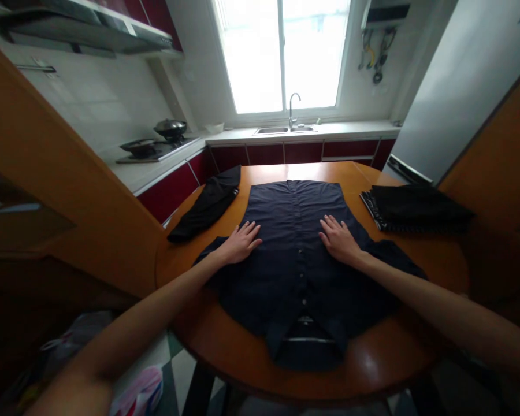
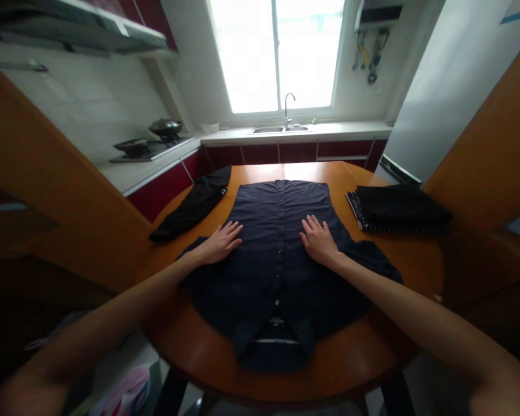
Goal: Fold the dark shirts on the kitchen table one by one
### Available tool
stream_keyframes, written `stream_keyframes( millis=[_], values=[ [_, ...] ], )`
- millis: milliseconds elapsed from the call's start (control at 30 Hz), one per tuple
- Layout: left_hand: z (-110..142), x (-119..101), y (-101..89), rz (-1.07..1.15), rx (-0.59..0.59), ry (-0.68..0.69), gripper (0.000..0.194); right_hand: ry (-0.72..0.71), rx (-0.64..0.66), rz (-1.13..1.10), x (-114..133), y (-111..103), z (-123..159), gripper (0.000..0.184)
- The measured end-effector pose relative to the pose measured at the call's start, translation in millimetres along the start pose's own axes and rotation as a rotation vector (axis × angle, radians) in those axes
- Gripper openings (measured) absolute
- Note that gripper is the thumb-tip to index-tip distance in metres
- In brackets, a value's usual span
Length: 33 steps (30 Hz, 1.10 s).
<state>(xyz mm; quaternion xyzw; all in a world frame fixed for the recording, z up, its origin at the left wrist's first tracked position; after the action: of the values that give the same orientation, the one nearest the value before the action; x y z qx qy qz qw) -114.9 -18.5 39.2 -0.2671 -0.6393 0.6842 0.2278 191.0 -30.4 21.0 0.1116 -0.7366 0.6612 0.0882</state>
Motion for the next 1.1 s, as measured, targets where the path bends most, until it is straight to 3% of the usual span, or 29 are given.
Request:
stream_keyframes(
  millis=[100,200,333,433,500,633,867,1000,1100],
  values=[
    [33.4,-63.3,-21.1,0.106,-0.103,0.195,0.059,-0.113,0.025,-0.151,30.1,-21.1,50.6,0.056],
    [71.8,-125.7,-22.6,0.245,-0.085,0.353,0.056,-0.272,0.116,-0.261,58.7,-36.2,112.2,0.056],
    [114.3,-163.6,-3.9,0.407,0.009,0.494,0.074,-0.434,0.3,-0.308,60.1,-42.0,176.8,0.059],
    [133.8,-168.6,12.9,0.422,0.048,0.565,0.09,-0.508,0.411,-0.288,40.6,-33.6,204.6,0.083],
    [139.2,-168.0,20.3,0.376,0.013,0.556,0.085,-0.495,0.409,-0.28,26.3,-24.9,212.8,0.089],
    [137.5,-167.7,24.2,0.252,-0.121,0.492,0.069,-0.452,0.282,-0.29,13.0,-9.2,216.0,0.072],
    [126.5,-163.6,28.0,0.101,-0.161,0.369,0.08,-0.501,0.121,-0.282,16.0,-8.2,211.1,0.057],
    [127.4,-168.0,26.2,0.108,-0.213,0.401,0.081,-0.566,0.065,-0.287,16.1,-14.9,213.1,0.059],
    [128.8,-172.9,28.8,0.187,-0.169,0.477,0.09,-0.604,0.078,-0.294,15.8,-12.0,217.5,0.063]
  ],
)
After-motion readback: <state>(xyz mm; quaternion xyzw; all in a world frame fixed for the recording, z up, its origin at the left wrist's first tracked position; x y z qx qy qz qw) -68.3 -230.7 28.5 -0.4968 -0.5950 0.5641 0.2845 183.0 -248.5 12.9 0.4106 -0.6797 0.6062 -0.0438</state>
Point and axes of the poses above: each hand's wrist, its own z-axis away from the middle knuckle, its own y-axis out of the palm, x = y × z, the point moved 5 cm from there along -z, towards the middle knuckle, and after that the axes turned 13 degrees about y, right-handed, at the moved point
